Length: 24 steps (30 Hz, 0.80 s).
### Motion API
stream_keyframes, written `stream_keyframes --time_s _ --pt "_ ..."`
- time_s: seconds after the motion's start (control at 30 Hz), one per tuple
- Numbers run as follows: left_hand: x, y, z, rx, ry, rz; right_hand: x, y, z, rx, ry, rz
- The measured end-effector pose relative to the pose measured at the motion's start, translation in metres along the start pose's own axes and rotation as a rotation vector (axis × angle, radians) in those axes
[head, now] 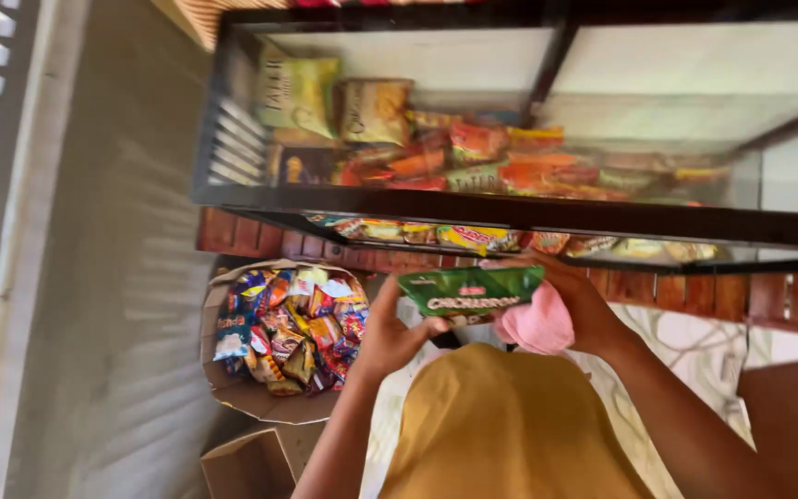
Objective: Clean individual snack bags with a cloth and place them into a display case.
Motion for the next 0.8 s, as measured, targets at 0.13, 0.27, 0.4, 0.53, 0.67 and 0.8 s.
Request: stream_keyframes --time_s 0.13,0.27,0.4,0.53,0.67,0.8 --pt "-0.010 -0.052 -0.040 0.000 -0.116 0.113 0.027 0.081 -0.019 0.041 0.003 -0.069" --pt "-0.022 -0.100 -0.085 -0.011 -0.229 0.218 0.071 0.168 -0.026 0.064 -0.021 -0.122" --pt "-0.020 -0.186 -0.124 0.022 -0.199 0.378 0.102 0.237 -0.030 0.067 -0.050 -0.136" --pt "-0.002 -0.293 -0.155 -0.060 -0.154 0.371 0.122 0.295 -0.038 0.065 -0.081 -0.146" --pt "-0.013 -0.320 -0.189 0.187 0.106 0.467 0.092 0.302 -0.053 0.056 -0.109 -0.121" --pt "-0.020 -0.334 -0.216 0.282 0.343 0.380 0.059 0.296 -0.065 0.045 -0.150 -0.095"
Point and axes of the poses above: each hand's wrist, its own x-axis away from the middle knuckle, its own z-axis out of the back of the hand, y = z × x, the point moved 1 cm from there along -x, towards the middle knuckle, and after that the axes turned 14 degrees about x, right-handed, at the moved point
